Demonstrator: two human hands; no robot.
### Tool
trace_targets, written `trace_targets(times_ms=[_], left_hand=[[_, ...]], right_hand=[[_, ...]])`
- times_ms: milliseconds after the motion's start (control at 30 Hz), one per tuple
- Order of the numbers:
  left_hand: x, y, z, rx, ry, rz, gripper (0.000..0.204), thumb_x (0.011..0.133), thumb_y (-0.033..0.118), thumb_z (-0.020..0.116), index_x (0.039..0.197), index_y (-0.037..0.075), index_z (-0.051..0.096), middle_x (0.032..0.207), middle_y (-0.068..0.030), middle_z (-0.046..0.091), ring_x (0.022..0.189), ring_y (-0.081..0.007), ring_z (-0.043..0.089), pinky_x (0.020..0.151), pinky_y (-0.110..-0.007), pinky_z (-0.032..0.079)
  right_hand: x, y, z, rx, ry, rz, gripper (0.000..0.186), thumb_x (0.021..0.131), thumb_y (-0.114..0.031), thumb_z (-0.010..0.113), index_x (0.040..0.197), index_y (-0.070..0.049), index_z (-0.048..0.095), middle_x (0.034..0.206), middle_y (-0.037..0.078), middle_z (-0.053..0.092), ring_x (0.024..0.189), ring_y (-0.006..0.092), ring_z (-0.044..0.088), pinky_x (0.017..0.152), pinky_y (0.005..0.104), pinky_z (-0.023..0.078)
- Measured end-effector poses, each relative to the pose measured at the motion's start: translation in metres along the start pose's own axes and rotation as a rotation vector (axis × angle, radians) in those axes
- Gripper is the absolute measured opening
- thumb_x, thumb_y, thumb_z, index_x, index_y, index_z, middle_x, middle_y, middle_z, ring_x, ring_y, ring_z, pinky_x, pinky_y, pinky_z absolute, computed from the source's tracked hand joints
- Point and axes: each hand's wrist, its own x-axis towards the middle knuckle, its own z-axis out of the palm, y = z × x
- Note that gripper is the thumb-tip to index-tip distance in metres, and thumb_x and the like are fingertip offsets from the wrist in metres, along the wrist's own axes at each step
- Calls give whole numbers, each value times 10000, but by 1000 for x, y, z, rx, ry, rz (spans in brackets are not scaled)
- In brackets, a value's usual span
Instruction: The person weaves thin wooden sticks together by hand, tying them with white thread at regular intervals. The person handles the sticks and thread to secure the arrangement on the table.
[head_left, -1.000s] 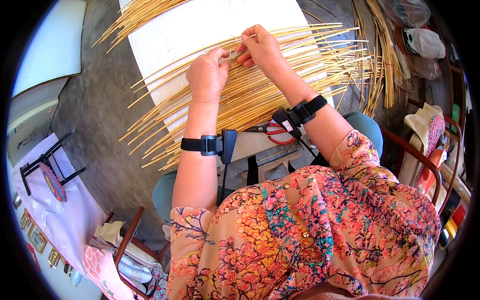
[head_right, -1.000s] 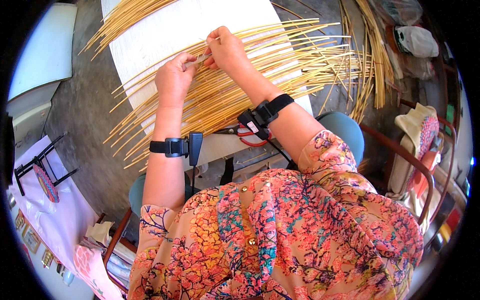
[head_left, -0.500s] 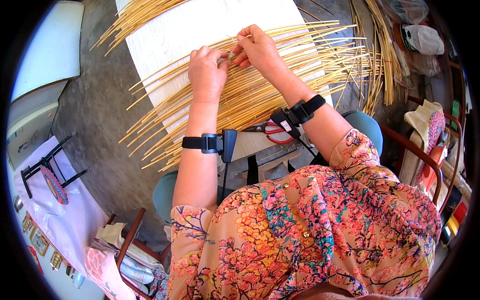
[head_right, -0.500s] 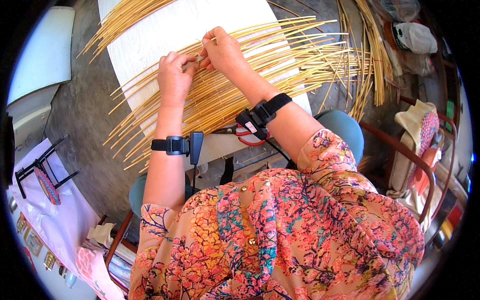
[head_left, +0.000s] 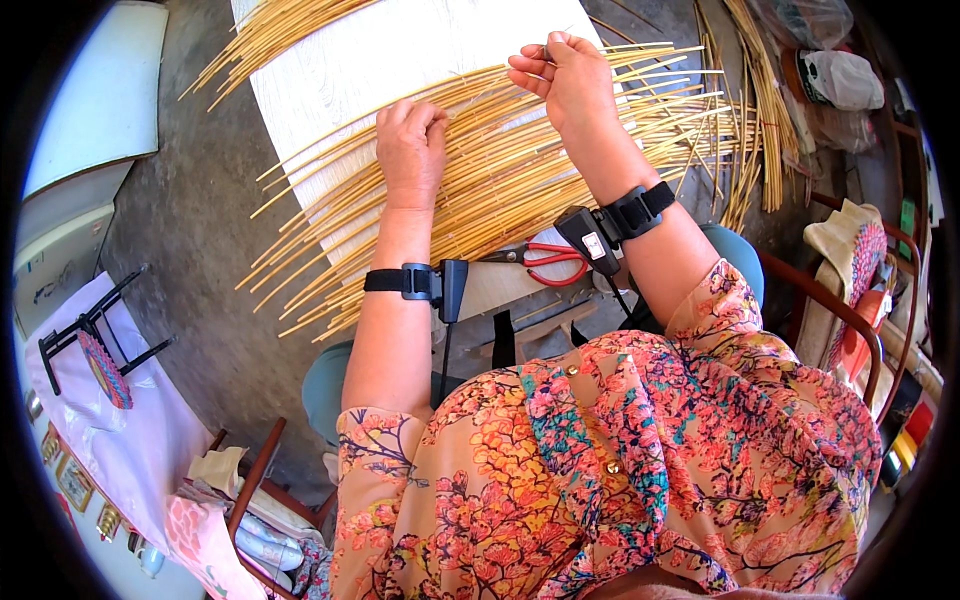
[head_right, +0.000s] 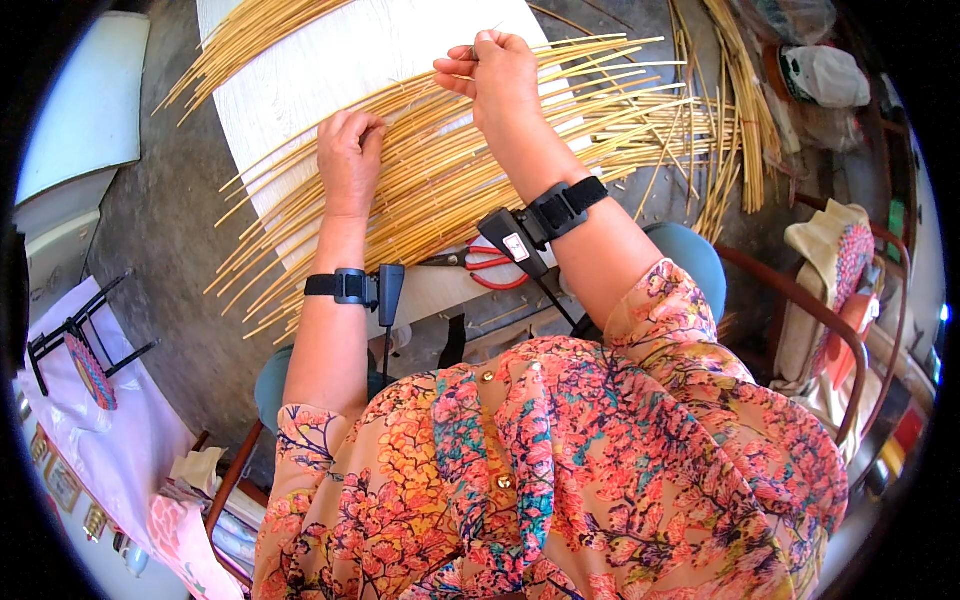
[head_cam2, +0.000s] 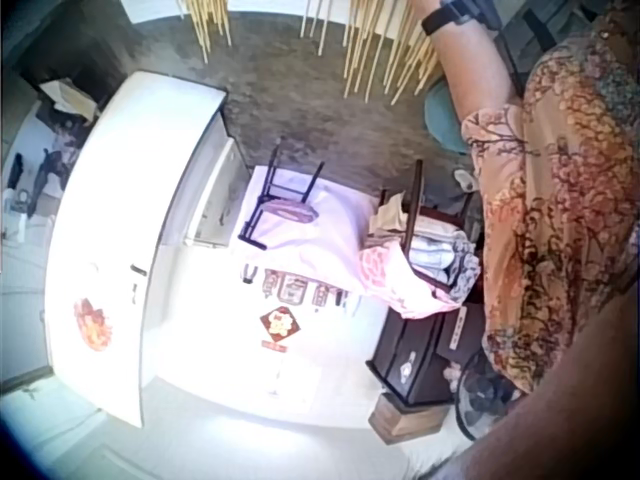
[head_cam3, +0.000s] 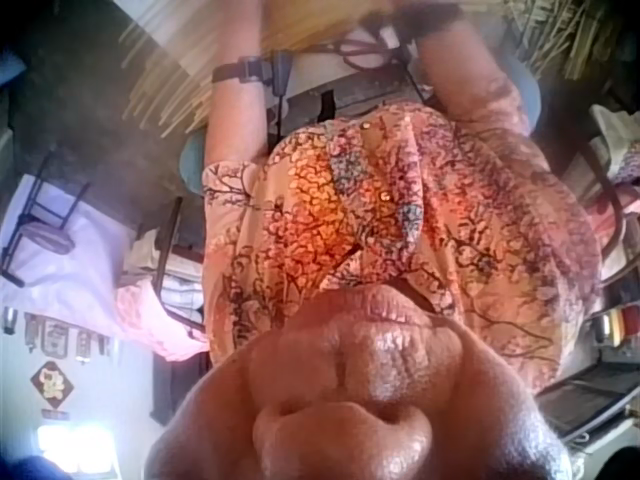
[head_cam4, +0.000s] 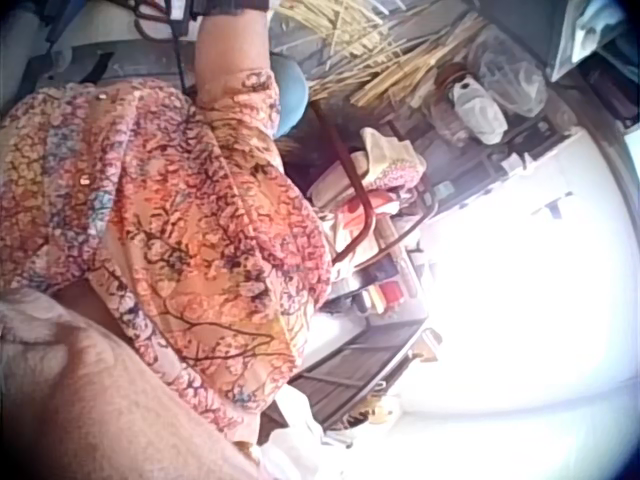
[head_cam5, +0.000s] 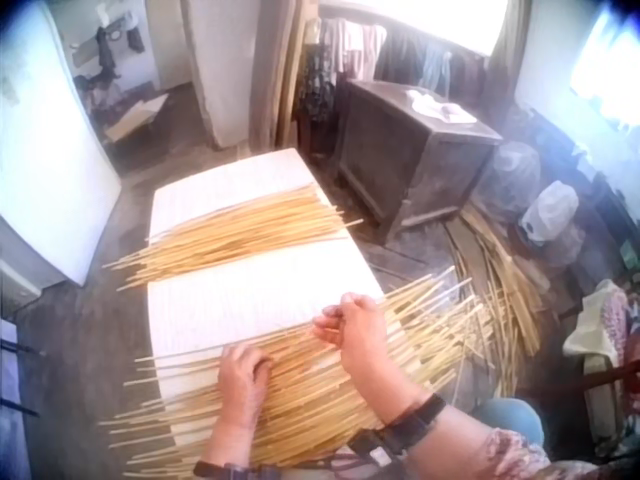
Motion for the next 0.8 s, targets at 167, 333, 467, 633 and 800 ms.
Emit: trace_targets(times_ms=[167,333,467,633,800], left_hand=[[-3,-1,1,-7,-4,-16,80,725,40,671,768,105,653,805,-44,574,824,-264,516,728,-362,465],[-4,0,0,-6,8,5,91,733,25,674,796,89,659,781,-62,577,788,-257,519,730,-364,447],[-7,-2,1,16,0,-2,108,728,34,673,811,103,662,777,-59,569,782,-260,515,720,-368,444],[-8,-5,2,3,-13,-18,93,732,37,651,791,109,657,773,-59,558,787,-271,510,718,-374,451],[-5,-6,-3,0,-18,-35,120,738,26,653,840,88,667,767,-59,589,774,-236,550,703,-350,466]], right_hand=[[4,-15,-6,36,-1,-113,141,996,-138,411,982,0,436,855,136,567,704,245,657,662,355,597],[2,-30,-8,130,-5,-170,103,989,-144,457,957,-49,481,788,71,582,611,142,585,590,266,513],[-29,-44,11,-38,-135,-248,113,976,-153,486,940,-47,499,731,48,564,580,140,569,564,264,506],[-50,-57,22,-14,-416,-288,65,973,-106,493,934,-55,502,728,44,573,575,129,572,557,221,479],[-53,-59,24,-47,-502,-200,74,978,-119,489,944,-57,509,745,49,582,577,122,574,553,216,477]])
